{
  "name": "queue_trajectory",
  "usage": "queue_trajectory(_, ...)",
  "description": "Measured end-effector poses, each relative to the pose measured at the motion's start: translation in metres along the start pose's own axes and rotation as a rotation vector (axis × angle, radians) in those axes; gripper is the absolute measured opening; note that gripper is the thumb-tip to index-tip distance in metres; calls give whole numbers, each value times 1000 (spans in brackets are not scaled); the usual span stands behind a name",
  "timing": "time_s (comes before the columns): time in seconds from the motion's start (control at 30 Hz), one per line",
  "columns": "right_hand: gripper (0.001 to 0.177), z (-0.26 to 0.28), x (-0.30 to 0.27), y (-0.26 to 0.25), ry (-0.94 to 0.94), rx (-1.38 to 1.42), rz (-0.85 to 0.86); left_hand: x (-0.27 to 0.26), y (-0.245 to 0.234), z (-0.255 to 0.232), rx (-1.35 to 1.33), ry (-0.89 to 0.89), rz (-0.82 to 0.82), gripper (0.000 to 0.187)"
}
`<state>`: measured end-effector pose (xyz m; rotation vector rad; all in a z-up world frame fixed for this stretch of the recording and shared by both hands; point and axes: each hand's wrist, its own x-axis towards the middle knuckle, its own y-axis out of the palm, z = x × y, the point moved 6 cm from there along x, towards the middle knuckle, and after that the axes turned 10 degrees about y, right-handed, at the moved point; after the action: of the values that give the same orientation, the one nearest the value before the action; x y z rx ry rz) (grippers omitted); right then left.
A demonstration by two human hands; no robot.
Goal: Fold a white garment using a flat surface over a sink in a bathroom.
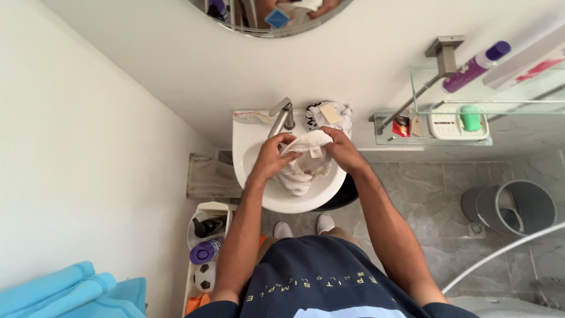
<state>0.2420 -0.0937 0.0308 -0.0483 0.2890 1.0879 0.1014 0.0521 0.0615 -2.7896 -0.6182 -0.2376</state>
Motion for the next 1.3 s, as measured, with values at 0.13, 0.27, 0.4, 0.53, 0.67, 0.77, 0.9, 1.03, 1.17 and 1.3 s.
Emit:
queue_trajectory(0.13, 29, -10, -3, 8, 211, 42, -148, -2, 1, 38, 170, -101, 46, 25)
queue_trajectory(0.27, 33, 12, -9, 36, 68, -465, 156, -7, 7, 78, -182, -168, -68, 15)
queue_trajectory(0.4, 28, -38, 17, 5, -58, -461, 157, 1, 23, 66, -371, -80, 35, 16)
queue_trajectory(0.53, 40, -22, 14, 0, 100, 81, 20, 3, 13, 23, -109, -94, 187, 31)
queue_trajectory(0.67, 34, 16, 0, 17, -20, -39, 123, 2, 9, 23, -17, -283, 236, 35)
queue_trajectory(0.77, 35, 16, 7, 25, -118, -570, 117, 2, 12, 25, -193, -316, 118, 33)
queue_trajectory(0.9, 24, -33, 43, -5, -121, -509, 12, 18, 8, 45, -369, -341, -80, 34)
queue_trajectory(1.03, 25, 18, 22, 6, 115, -63, -78, 9, -3, 7, -277, -206, -54, 47)
queue_trajectory(1.17, 29, 47, 15, 16, 138, 222, 76, -3, 3, 27, -110, -224, 44, 41)
queue_trajectory(1.3, 71, 44, 12, 15, -67, -687, 235, -6, -10, 40, -473, -270, -136, 34)
